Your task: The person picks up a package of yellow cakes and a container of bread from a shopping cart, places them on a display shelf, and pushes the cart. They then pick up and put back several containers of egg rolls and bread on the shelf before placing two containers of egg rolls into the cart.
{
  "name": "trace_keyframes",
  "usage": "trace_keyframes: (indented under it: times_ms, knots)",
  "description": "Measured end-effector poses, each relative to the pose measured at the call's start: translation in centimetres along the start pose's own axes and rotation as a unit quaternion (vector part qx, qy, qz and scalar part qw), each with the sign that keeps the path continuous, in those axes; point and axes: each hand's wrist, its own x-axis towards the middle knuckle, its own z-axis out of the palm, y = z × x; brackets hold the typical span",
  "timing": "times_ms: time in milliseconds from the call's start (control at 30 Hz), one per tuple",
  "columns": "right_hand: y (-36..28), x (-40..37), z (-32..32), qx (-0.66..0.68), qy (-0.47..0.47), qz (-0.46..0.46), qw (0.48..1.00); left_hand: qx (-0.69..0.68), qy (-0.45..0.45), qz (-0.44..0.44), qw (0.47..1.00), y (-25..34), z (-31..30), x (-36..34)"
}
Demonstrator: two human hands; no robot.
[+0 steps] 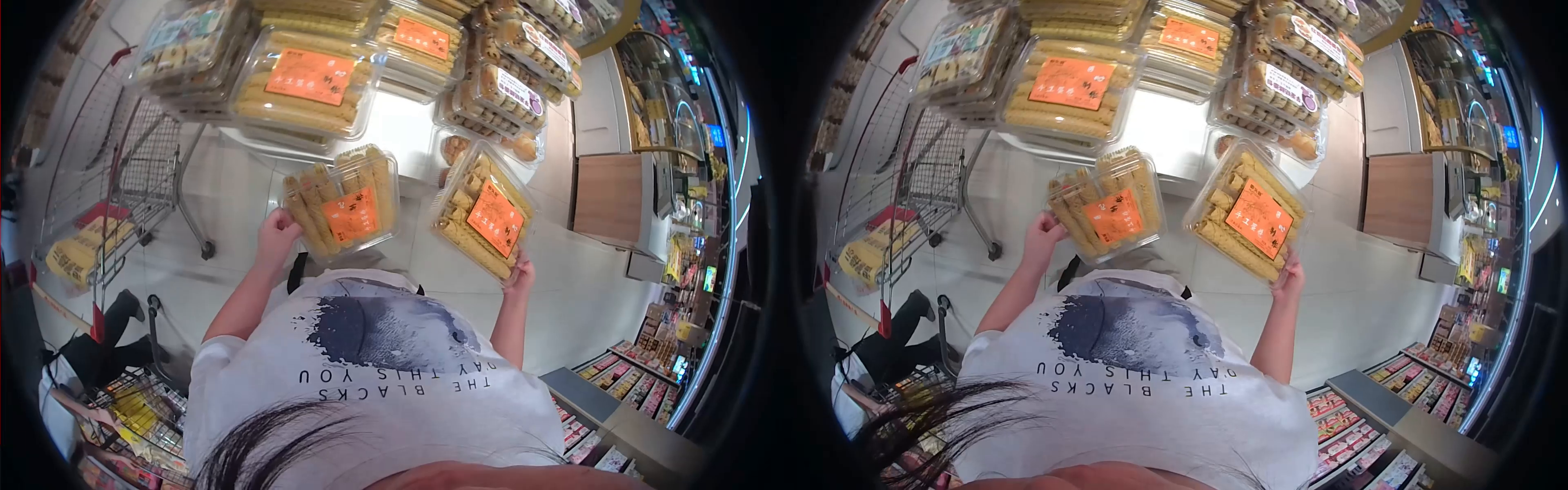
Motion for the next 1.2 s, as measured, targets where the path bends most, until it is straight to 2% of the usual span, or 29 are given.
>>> trace_keyframes:
  times_ms: [67,167,233,267,300,400,433,467,533,633,767,933,1033,1133,1200]
  knots:
    - [0.3,-1.0,2.0,-0.02,-0.058,-0.005,0.998,0.058,-0.001,0.057,0.997,0.2,-3.4,-0.5]
    - [1.4,-1.2,3.2,-0.077,-0.062,0.0,0.995,0.081,-0.017,0.107,0.991,5.4,-8.5,-2.7]
    - [2.4,-0.6,4.6,-0.122,-0.106,0.017,0.987,0.103,-0.043,0.13,0.985,8.0,-11.3,-3.5]
    - [2.9,-0.2,5.5,-0.143,-0.129,0.024,0.981,0.154,-0.038,0.171,0.972,10.1,-12.0,-4.2]
    - [3.6,0.1,6.9,-0.142,-0.088,0.048,0.985,0.206,-0.032,0.209,0.955,12.6,-11.8,-5.0]
    - [6.8,2.8,9.5,-0.237,-0.144,0.038,0.96,0.388,-0.057,0.282,0.876,19.2,-10.7,-6.9]
    - [8.1,3.9,10.6,-0.232,-0.201,0.049,0.95,0.449,-0.074,0.295,0.84,20.8,-10.0,-7.4]
    - [9.1,3.3,13.9,-0.267,-0.152,0.029,0.951,0.473,-0.079,0.303,0.824,21.9,-9.0,-8.0]
    - [11.2,4.1,17.0,-0.261,-0.208,0.071,0.94,0.522,-0.093,0.319,0.786,24.1,-7.0,-8.8]
    - [14.8,5.2,20.1,-0.191,-0.313,0.141,0.92,0.594,-0.16,0.181,0.768,27.4,-4.4,-9.0]
    - [17.9,4.0,24.0,-0.147,-0.395,0.216,0.881,0.583,-0.181,0.106,0.785,27.1,-2.9,-7.1]
    - [17.0,2.2,26.9,-0.139,-0.483,0.28,0.818,0.577,-0.202,0.025,0.791,22.4,-4.4,-3.9]
    - [17.6,2.4,27.4,-0.138,-0.519,0.303,0.787,0.534,-0.195,-0.041,0.822,20.1,-6.2,-2.8]
    - [18.9,2.2,28.0,-0.211,-0.427,0.315,0.821,0.485,-0.153,-0.007,0.861,18.8,-8.3,-2.7]
    - [19.3,1.7,29.1,-0.227,-0.403,0.336,0.821,0.465,-0.131,0.024,0.875,18.2,-9.8,-3.5]
